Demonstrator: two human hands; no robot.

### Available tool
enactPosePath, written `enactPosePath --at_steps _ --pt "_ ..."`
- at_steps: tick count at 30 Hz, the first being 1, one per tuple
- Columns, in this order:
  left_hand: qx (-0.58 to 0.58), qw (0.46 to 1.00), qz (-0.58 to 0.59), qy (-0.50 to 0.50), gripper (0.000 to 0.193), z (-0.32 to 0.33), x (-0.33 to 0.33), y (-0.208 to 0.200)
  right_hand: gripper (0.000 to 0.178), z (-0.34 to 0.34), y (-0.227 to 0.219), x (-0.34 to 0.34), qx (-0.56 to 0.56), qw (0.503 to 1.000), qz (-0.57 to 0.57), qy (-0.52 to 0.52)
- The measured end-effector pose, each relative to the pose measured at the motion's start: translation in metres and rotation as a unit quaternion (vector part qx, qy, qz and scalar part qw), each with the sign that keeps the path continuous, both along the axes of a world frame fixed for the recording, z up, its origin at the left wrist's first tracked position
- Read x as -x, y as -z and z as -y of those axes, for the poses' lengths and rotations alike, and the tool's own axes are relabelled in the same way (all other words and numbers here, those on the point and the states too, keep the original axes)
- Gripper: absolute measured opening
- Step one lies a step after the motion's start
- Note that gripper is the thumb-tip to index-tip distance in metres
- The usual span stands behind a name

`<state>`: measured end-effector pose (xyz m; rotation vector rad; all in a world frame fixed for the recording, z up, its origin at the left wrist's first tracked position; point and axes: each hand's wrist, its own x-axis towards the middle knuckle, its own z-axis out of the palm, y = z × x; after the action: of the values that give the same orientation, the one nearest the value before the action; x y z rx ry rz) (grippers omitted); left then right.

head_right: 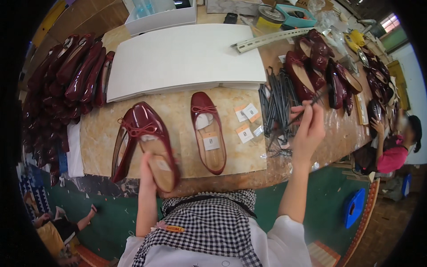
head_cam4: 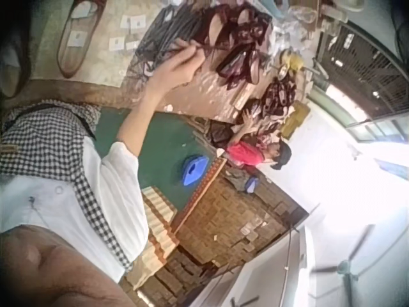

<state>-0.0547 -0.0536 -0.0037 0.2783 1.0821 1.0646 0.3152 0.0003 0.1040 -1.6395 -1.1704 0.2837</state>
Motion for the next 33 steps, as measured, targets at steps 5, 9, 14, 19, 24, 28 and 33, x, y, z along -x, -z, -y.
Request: enactPosePath --at_steps 5,9,14,19,24,28,33 --pt "-0.030 0.993 0.103 0.047 0.066 -0.014 -0.033 -0.038 0.014 0.005 0.079 0.037 -0.002 0.993 0.044 -0.106" --pt "-0.061 0.996 0.071 0.008 0.068 -0.016 -0.022 -0.030 0.023 0.015 0.027 0.094 0.076 0.985 0.031 -0.150" --pt "-0.136 0.988 -0.070 -0.007 0.068 -0.028 -0.025 -0.021 0.031 0.031 -0.006 0.151 0.240 0.890 -0.074 -0.381" --pt "-0.209 0.963 -0.169 -0.021 0.067 -0.028 -0.029 -0.031 0.030 0.018 -0.011 0.164 0.267 0.874 -0.070 -0.400" --pt "-0.249 0.951 -0.180 0.024 0.068 -0.021 -0.031 -0.023 0.028 0.023 -0.012 0.184 0.138 0.927 -0.049 -0.345" --pt "-0.252 0.955 -0.157 -0.019 0.075 -0.003 -0.047 -0.010 0.026 0.021 0.002 0.199 -0.004 0.951 0.050 -0.305" --pt "-0.151 0.978 -0.143 -0.016 0.076 0.009 -0.060 -0.009 0.034 0.035 0.011 0.195 0.142 0.911 0.151 -0.358"
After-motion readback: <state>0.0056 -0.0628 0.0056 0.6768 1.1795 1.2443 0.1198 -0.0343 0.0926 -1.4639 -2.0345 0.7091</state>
